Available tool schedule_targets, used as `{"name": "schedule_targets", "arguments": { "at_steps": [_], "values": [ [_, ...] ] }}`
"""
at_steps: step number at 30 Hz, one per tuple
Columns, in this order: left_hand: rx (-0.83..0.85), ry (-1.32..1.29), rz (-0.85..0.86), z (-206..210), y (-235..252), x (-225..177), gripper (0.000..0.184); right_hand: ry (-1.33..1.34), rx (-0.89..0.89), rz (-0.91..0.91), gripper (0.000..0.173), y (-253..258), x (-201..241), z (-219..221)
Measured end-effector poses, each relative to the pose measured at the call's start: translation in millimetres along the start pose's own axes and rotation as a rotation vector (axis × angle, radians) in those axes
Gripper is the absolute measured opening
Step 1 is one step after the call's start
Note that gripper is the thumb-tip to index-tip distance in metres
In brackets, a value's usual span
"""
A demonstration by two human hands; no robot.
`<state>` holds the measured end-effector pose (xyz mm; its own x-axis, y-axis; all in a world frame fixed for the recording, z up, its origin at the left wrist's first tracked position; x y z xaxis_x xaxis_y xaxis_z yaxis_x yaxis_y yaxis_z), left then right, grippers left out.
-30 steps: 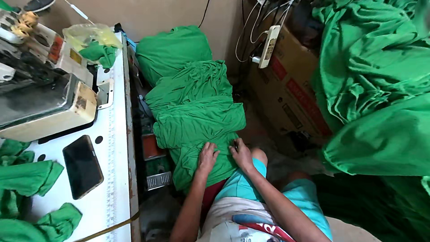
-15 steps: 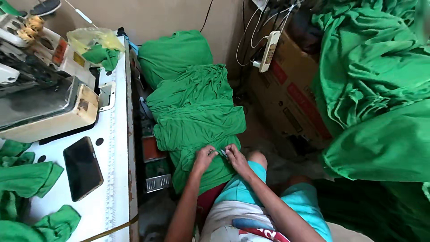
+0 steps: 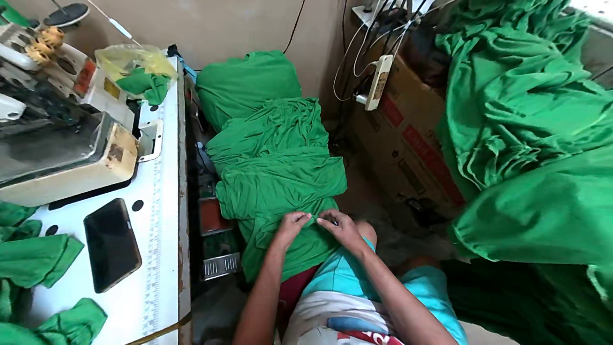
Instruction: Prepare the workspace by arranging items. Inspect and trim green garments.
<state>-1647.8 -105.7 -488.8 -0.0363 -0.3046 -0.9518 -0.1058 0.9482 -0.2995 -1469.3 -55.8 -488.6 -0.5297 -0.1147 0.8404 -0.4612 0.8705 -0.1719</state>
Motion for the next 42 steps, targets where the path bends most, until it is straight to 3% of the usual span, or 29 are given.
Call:
{"name": "schedule_targets", "arguments": {
  "at_steps": [3,7,16,27,34,42],
  "values": [
    [0.049,0.028,0.010,4.2,0.4,-0.2,0.026,-0.113,-0.052,0.096,0.027,4.2,-1.5,-2.8],
    [-0.033,-0.022,-0.043,11.7,-1.7,-4.0,0.028,-0.316,-0.111,0.142,0.054,-4.0,13.9,-6.2],
    [-0.111,-0.102,-0.045,13.5,-3.4,-14.1,0.033,-0.460,-0.277,-0.234,0.039,-24.6,11.0,-0.7],
    [-0.097,-0.096,-0.030,17.7,-0.6,-16.0,0.034,-0.476,-0.282,-0.294,0.033,-23.0,11.3,-0.7],
    [-0.125,-0.098,-0.030,17.7,-0.4,-11.8,0.032,-0.121,-0.182,-0.300,0.037,-25.7,0.4,2.5],
    [-0.131,-0.089,-0.005,16.4,-1.5,-12.7,0.034,-0.400,-0.139,-0.199,0.043,-28.0,12.1,-2.7]
  ]
}}
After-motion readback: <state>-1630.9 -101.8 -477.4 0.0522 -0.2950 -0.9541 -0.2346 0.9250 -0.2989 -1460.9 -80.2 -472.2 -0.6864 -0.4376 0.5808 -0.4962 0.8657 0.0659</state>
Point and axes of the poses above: each hand's wrist, its own y-axis towards the middle knuckle, its own z-axis out of the palm, x = y × z, the point moved 3 cm from there along y, towards the middle knuckle, and after that the axes turned 8 degrees about -y, right-handed, at the moved point
